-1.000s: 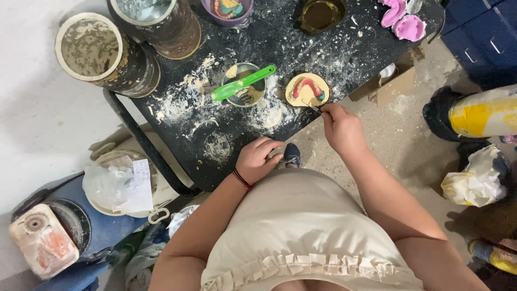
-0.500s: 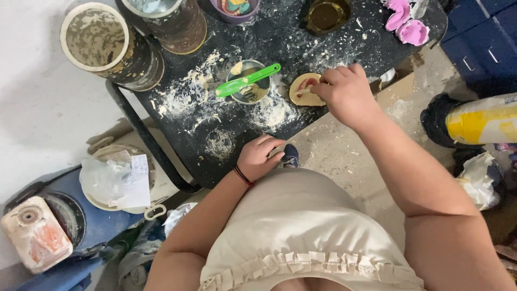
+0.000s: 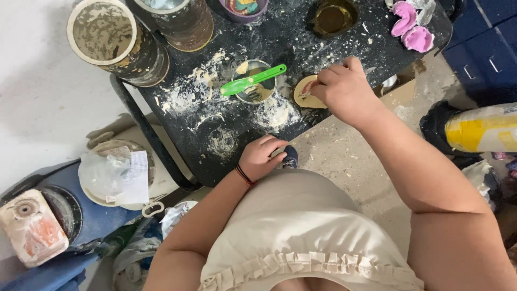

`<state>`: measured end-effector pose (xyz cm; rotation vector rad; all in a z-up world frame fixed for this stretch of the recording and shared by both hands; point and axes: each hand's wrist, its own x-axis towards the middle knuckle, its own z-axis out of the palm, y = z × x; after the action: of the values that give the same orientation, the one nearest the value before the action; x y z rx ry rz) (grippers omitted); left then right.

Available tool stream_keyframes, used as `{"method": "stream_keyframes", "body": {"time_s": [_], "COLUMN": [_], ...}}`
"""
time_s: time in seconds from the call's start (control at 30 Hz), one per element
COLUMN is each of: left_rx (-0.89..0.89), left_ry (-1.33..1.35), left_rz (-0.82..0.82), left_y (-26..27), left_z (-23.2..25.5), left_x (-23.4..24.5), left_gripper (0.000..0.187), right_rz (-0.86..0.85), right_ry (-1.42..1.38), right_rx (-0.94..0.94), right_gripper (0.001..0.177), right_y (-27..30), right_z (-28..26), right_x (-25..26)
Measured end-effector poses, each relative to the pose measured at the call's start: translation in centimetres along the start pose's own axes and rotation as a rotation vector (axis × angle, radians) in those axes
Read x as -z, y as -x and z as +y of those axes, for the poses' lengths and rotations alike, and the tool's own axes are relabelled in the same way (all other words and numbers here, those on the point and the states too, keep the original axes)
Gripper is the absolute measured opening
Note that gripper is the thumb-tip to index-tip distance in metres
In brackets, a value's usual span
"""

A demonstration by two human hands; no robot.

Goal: Refining the surface and edges of a plaster dental model using a small hand tool.

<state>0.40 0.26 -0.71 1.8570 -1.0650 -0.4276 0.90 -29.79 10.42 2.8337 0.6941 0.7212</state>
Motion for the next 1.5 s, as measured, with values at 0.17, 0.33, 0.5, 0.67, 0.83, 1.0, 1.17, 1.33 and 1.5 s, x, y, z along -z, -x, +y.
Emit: {"method": "stream_keyframes", "body": {"time_s": [0.17,0.33,0.5,0.67,0.83,1.0,1.17,1.33,1.5], "left_rx": [-0.023,-0.032,-0.043,-0.027,-0.019,-0.006,0.001,0.08,0.163], "left_ry": [0.004,0.01,0.016,0.006,0.013,0.01,0.01,-0.051,-0.026], "left_rz": [0.025,0.029,0.036,0.031,0.024,0.009,0.0,-0.085,-0.109], "left_y": [0.1,0.0,0.0,-0.1,0.0,0.0,0.0,-0.2,-0.3], "left_z": [-0.1,-0.1,0.1,0.3,0.1,0.1,0.4,0.6,0.8], "left_x": [-0.2,-0.1,-0.1,0.0,-0.1,-0.1,0.1,0.3,1.1], "left_gripper": [0.025,0.025,0.025,0.025,0.026,0.027,0.026,0.048,0.038], "right_rz": [0.0,-0.009,-0.007,-0.028,-0.041,-0.069,-0.089,-0.319,-0.225], "right_ry": [-0.008,-0.007,-0.005,0.019,-0.007,0.004,-0.016,-0.102,-0.216], "right_rx": [-0.002,-0.008,-0.011,-0.008,-0.01,-0.035,-0.045,-0.153,-0.228], "right_gripper": [0.027,0.025,0.023,0.021,0.018,0.014,0.011,0.034,0.017], "right_y": [-0.1,-0.1,-0.7,-0.8,0.0,0.2,0.9,-2.7,-2.2], "right_z": [-0.1,0.1,-0.3,-0.3,-0.1,0.0,0.1,0.0,2.6], "right_x": [0.1,0.2,0.0,0.4,0.1,1.0,0.7,7.2,3.5]}}
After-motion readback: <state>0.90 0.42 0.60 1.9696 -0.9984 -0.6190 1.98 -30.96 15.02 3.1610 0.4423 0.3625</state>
